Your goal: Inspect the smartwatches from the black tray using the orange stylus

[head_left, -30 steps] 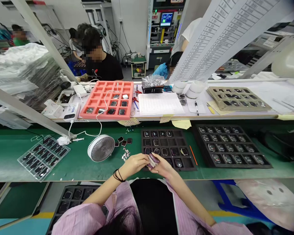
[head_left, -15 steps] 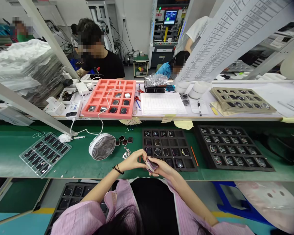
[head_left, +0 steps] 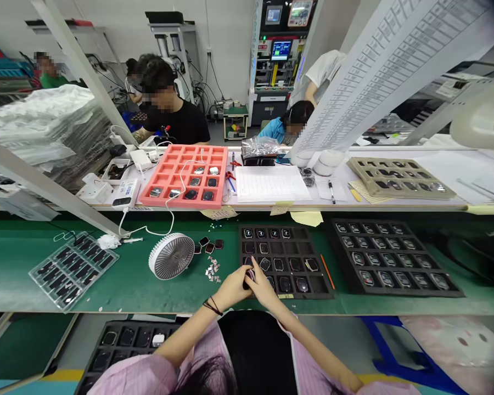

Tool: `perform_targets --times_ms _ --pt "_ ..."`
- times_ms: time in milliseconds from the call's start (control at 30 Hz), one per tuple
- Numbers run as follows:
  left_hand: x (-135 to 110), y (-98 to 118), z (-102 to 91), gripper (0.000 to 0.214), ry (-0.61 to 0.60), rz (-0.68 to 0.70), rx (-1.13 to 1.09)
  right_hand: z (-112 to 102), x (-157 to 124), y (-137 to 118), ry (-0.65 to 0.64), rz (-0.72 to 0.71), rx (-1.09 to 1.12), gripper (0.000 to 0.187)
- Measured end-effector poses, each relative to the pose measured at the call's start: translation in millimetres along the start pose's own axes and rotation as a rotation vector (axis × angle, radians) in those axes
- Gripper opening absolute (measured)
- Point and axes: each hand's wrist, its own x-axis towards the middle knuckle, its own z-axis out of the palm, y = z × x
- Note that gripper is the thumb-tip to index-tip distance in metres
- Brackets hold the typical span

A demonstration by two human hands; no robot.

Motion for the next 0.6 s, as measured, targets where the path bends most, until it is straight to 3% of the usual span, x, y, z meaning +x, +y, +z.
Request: perform_targets --times_ms 100,200,267,367,467,600 --pt "8 7 15.4 0.055 0.125 -0.002 0.028 1 -2 -3 0.106 -0.106 -0.185 0.069" --pt "14 10 12.6 0.054 0.189 0.044 0.025 -10 -3 -9 0.103 -0.156 -0.038 0.066" --pt "15 11 2.3 0.05 0.209 0.082 0.007 -24 -3 -14 0.013 -0.114 0.221 0.063" --pt "12 14 -15.0 0.048 0.234 0.145 -0.039 -46 0 -22 -0.248 0.042 0.594 0.054" --pt "8 22 -24.4 0.049 0.256 0.244 -0.09 -60 4 -30 -0.432 0.104 0.68 0.046" --pt "6 29 -27.0 0.049 0.216 0.244 -0.122 -64 9 -37 -0.491 0.129 0.681 0.042"
